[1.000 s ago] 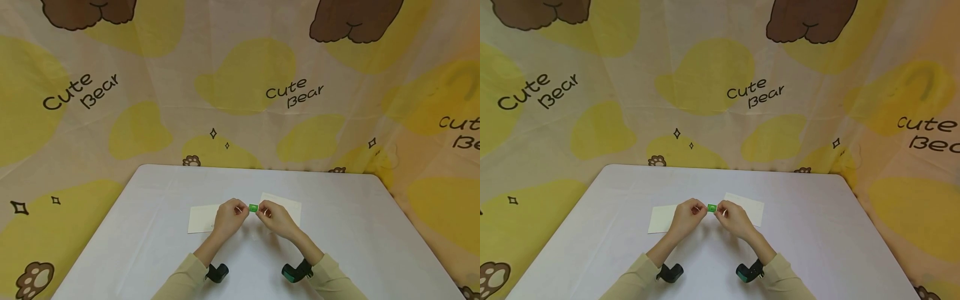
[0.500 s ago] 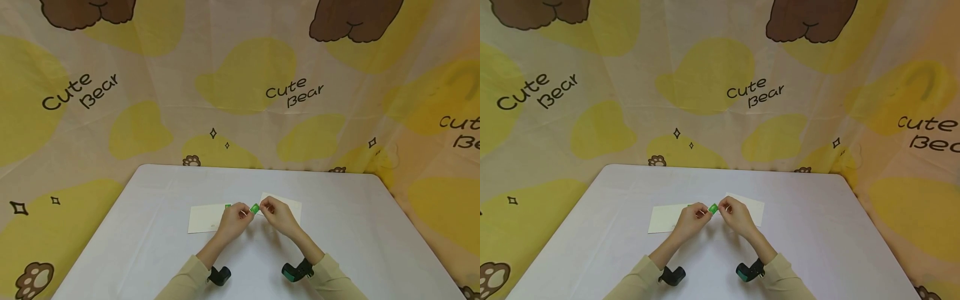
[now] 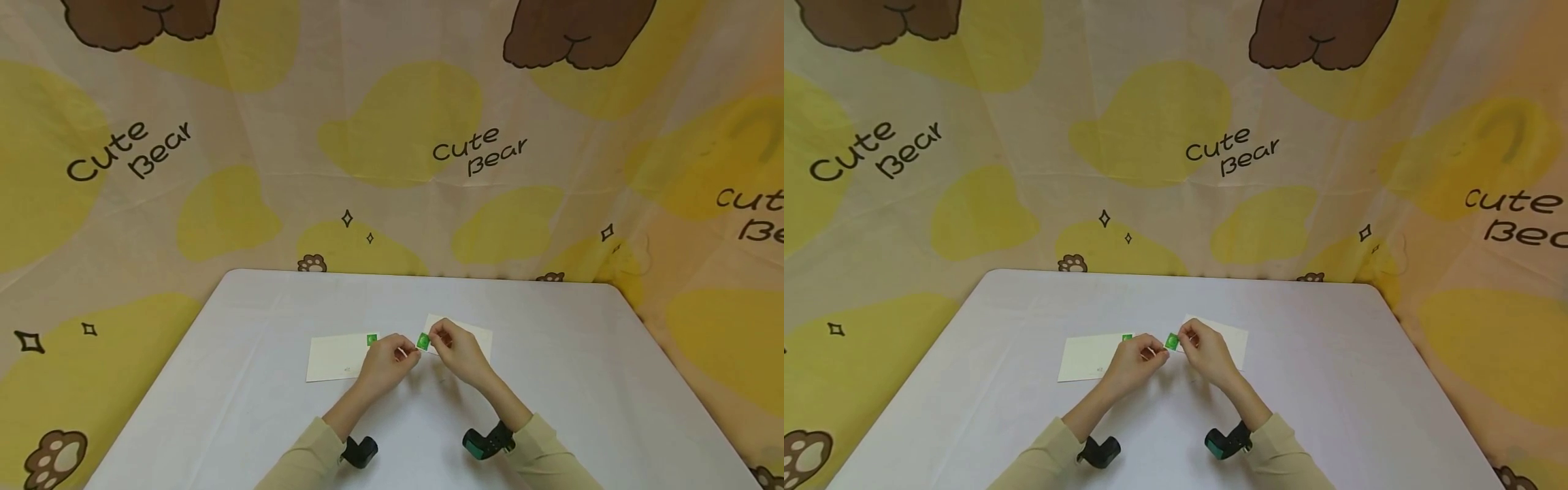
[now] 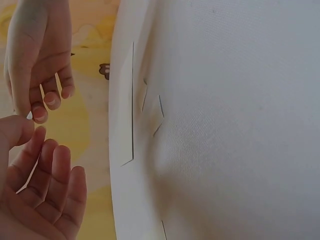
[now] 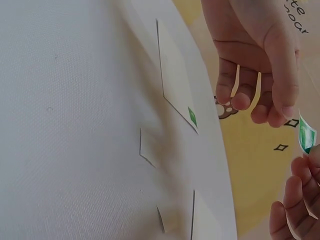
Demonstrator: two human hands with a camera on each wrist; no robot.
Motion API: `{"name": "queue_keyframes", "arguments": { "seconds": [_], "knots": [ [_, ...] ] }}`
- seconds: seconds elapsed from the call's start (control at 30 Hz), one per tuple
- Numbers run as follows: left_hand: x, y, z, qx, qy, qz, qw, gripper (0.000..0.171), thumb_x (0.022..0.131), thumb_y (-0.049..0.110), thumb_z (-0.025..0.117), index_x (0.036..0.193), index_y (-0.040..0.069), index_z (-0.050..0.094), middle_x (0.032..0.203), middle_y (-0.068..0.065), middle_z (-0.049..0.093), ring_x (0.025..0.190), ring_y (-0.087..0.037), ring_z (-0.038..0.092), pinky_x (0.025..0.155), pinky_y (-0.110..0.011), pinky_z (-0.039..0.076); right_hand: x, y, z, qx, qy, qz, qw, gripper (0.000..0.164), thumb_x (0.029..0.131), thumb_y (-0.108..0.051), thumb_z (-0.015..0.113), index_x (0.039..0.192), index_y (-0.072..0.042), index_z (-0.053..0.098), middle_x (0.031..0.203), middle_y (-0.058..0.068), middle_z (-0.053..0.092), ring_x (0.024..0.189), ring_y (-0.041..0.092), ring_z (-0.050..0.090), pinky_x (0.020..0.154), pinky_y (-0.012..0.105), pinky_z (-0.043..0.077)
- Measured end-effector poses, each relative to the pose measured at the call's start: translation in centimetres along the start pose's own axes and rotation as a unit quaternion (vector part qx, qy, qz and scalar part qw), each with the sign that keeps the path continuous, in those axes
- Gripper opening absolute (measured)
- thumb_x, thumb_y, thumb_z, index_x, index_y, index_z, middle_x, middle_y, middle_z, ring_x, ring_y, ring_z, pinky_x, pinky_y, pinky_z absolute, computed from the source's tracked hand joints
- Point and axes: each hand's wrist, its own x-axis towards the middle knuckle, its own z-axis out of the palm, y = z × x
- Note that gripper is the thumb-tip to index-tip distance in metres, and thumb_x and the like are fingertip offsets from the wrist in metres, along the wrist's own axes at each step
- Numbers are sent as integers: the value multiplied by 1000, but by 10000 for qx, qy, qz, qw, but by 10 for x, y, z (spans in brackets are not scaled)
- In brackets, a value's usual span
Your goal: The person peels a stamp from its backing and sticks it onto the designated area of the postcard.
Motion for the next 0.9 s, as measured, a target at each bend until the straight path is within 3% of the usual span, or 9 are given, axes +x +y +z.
{"name": "queue_keyframes", "arguments": {
  "seconds": [0.23,0.43,0.7,0.9],
  "knots": [
    [2,-3,-2,497,-34,203,9986,4,80,16,67,81,12,65,76,4,63,66,-8,56,57,-17,45,0,7,-6,-99,93,-17,9999,4,88,-9,60,86,-7,58,74,-3,58,66,7,52,59,20,46],
    [7,-8,-1,1138,27,305,9930,14,81,21,68,92,13,66,87,2,65,80,-14,61,66,-22,48,0,16,-13,-215,58,32,9997,5,88,-9,61,86,-6,58,74,-1,59,66,9,52,58,20,45],
    [17,-13,3,1830,-242,278,9824,28,82,30,68,107,16,65,108,2,64,99,-16,59,78,-32,51,-1,31,-27,-450,-19,116,9989,5,88,-10,60,88,-5,57,76,0,60,66,10,53,59,20,46],
    [26,-17,9,2277,-555,601,9703,34,82,30,67,112,14,64,114,0,63,106,-18,58,86,-32,49,-1,47,-38,-594,37,250,9979,9,89,-12,59,88,-4,57,77,0,60,68,11,55,60,22,46]
  ]
}}
